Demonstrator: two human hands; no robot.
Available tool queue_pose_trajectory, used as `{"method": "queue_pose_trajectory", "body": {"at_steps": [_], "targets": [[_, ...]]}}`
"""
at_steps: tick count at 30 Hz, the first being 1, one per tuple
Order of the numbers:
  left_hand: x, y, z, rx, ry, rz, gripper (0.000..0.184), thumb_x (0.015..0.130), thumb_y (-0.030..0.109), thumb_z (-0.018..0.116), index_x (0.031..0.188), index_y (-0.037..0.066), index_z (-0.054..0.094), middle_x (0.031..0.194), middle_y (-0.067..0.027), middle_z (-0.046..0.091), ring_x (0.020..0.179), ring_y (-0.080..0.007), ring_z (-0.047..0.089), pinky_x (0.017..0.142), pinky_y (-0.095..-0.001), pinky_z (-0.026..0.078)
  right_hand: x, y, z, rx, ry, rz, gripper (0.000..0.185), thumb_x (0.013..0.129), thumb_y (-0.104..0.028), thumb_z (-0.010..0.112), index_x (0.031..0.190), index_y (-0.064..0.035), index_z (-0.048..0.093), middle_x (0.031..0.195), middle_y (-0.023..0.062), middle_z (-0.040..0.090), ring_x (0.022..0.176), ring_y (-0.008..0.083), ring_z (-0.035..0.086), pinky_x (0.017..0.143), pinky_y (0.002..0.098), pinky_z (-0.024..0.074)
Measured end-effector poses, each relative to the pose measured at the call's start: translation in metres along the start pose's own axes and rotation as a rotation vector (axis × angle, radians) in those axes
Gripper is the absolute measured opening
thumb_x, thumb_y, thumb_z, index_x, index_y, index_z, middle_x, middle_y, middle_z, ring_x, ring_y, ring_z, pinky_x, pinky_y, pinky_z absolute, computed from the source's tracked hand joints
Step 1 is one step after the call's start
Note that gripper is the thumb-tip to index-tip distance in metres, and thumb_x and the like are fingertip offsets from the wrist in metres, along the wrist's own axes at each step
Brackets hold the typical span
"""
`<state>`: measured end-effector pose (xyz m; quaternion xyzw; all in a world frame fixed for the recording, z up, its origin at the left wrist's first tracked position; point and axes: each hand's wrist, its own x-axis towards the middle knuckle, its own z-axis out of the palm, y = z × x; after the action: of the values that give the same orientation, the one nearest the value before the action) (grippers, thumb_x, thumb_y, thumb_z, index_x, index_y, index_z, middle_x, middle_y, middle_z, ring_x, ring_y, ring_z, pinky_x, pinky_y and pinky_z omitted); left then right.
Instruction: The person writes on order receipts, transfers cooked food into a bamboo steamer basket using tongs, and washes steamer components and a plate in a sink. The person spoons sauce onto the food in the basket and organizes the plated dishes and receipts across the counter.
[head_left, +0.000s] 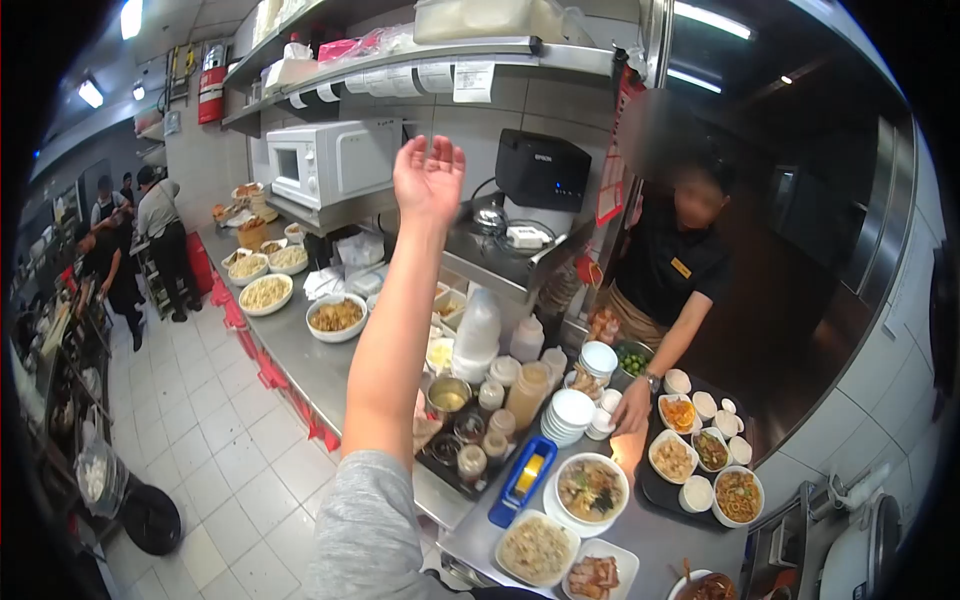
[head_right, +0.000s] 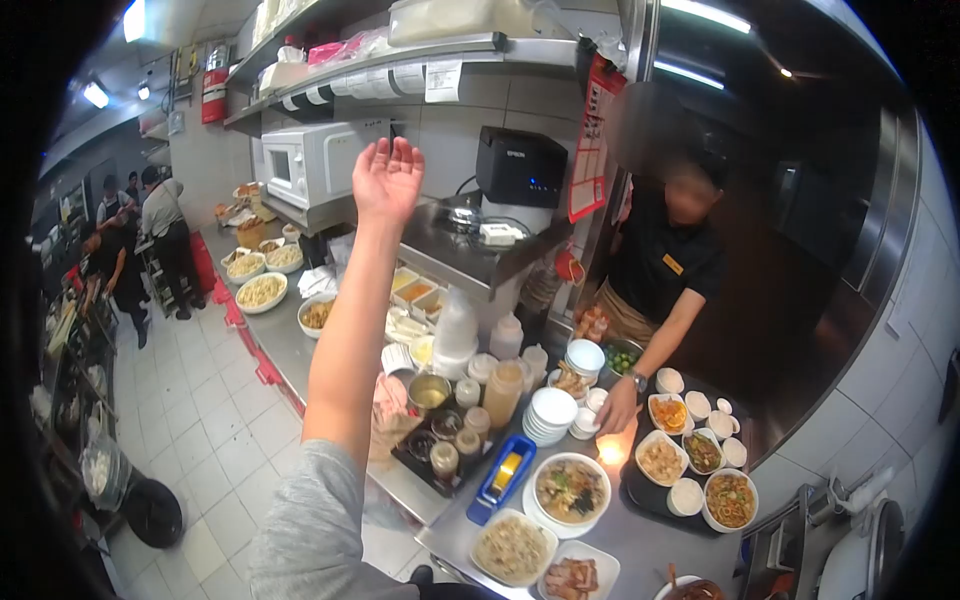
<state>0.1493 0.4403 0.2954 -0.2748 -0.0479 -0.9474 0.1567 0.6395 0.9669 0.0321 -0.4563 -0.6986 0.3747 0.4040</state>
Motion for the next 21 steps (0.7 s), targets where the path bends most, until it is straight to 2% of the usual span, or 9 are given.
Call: {"method": "queue_pose_trajectory", "body": {"at_steps": [4, 7, 8, 11, 12, 15, 16, 19, 21], "targets": [[0.107, 0.014, -0.008, 0.197, 0.227, -0.006, 0.078, 0.081, 0.047, 0.054, 0.138, 0.011, 0.015, 0.13, -0.019, 0.033, 0.116, -0.0288, 0.042, 0.097, -0.0503, 0.031, -0.048, -0.047, 0.034, -0.034, -0.019, -0.117, 0.05, 0.093, -0.026, 0.049, 0.133, 0.0001, 0.036, 0.119, 0.0188, 0.053, 0.105, 0.03, 0.052, 0.089, 0.0365, 0.0409], [0.158, 0.012, -0.005, 0.299, 0.23, -0.094, 0.091, 0.082, 0.051, 0.05, 0.14, 0.012, -0.007, 0.141, -0.0243, 0.015, 0.13, -0.0367, 0.023, 0.104, -0.0555, 0.016, -0.077, -0.075, 0.051, -0.006, 0.034, -0.131, 0.044, 0.091, -0.026, 0.051, 0.126, 0.0003, 0.046, 0.119, 0.0184, 0.053, 0.104, 0.0288, 0.052, 0.089, 0.0356, 0.0414], [0.177, 0.011, -0.008, 0.301, 0.182, -0.147, 0.094, 0.082, 0.056, 0.046, 0.14, 0.014, -0.015, 0.145, -0.0225, 0.006, 0.136, -0.0367, 0.004, 0.105, -0.0563, 0.004, -0.081, -0.078, 0.053, -0.049, 0.031, -0.136, 0.042, 0.091, -0.026, 0.052, 0.124, 0.0004, 0.048, 0.119, 0.0183, 0.054, 0.104, 0.0287, 0.052, 0.089, 0.0355, 0.0416], [0.194, 0.006, 0.002, 0.358, 0.164, -0.195, 0.089, 0.083, 0.058, 0.043, 0.142, 0.013, -0.006, 0.145, -0.0207, 0.01, 0.136, -0.0344, 0.001, 0.106, -0.0552, 0.002, -0.086, -0.068, 0.059, -0.083, 0.056, -0.204, 0.039, 0.091, -0.026, 0.053, 0.12, -0.0004, 0.052, 0.116, 0.0177, 0.055, 0.103, 0.0278, 0.053, 0.087, 0.0355, 0.043], [0.205, 0.008, -0.006, 0.39, 0.047, -0.204, 0.068, 0.086, 0.045, 0.049, 0.138, 0.01, 0.022, 0.138, -0.0187, 0.03, 0.131, -0.0334, 0.023, 0.105, -0.0537, 0.014, -0.089, -0.067, 0.061, -0.066, 0.06, -0.229, 0.038, 0.09, -0.026, 0.053, 0.119, -0.0006, 0.052, 0.115, 0.0173, 0.056, 0.101, 0.0273, 0.054, 0.086, 0.0351, 0.0439], [0.218, 0.003, -0.03, 0.207, 0.057, 0.18, 0.042, 0.085, 0.022, 0.058, 0.122, 0.011, 0.043, 0.121, -0.0133, 0.049, 0.114, -0.0275, 0.044, 0.093, -0.0501, 0.035, -0.091, -0.074, 0.069, 0.131, -0.004, -0.186, 0.035, 0.09, -0.022, 0.054, 0.118, -0.0013, 0.053, 0.114, 0.0155, 0.056, 0.096, 0.025, 0.057, 0.079, 0.033, 0.0473], [0.197, 0.014, -0.027, -0.01, -0.004, 0.153, 0.032, 0.082, 0.003, 0.058, 0.111, 0.008, 0.048, 0.108, -0.008, 0.054, 0.095, -0.0215, 0.053, 0.081, -0.0418, 0.045, -0.09, -0.077, 0.076, 0.226, -0.039, -0.151, 0.034, 0.089, -0.021, 0.055, 0.118, -0.0016, 0.053, 0.114, 0.0148, 0.056, 0.093, 0.024, 0.059, 0.076, 0.032, 0.0485], [0.098, 0.036, -0.01, 0.037, -0.33, 0.117, 0.03, 0.085, 0.005, 0.048, 0.114, 0.0, 0.044, 0.111, -0.0123, 0.053, 0.101, -0.0237, 0.053, 0.09, -0.0395, 0.046, -0.072, -0.075, 0.106, 0.352, -0.232, -0.038, 0.035, 0.089, -0.017, 0.056, 0.119, -0.0002, 0.051, 0.116, 0.0129, 0.055, 0.088, 0.0211, 0.061, 0.069, 0.0284, 0.0503], [0.015, 0.023, -0.001, 0.234, -0.421, -0.039, 0.034, 0.083, 0.003, 0.049, 0.117, 0.0, 0.043, 0.111, -0.0116, 0.055, 0.1, -0.0225, 0.057, 0.085, -0.0379, 0.049, -0.093, -0.131, 0.136, 0.474, -0.431, -0.084, 0.038, 0.089, -0.017, 0.056, 0.122, 0.0006, 0.048, 0.118, 0.0129, 0.054, 0.088, 0.0208, 0.061, 0.066, 0.0268, 0.0509]]}}
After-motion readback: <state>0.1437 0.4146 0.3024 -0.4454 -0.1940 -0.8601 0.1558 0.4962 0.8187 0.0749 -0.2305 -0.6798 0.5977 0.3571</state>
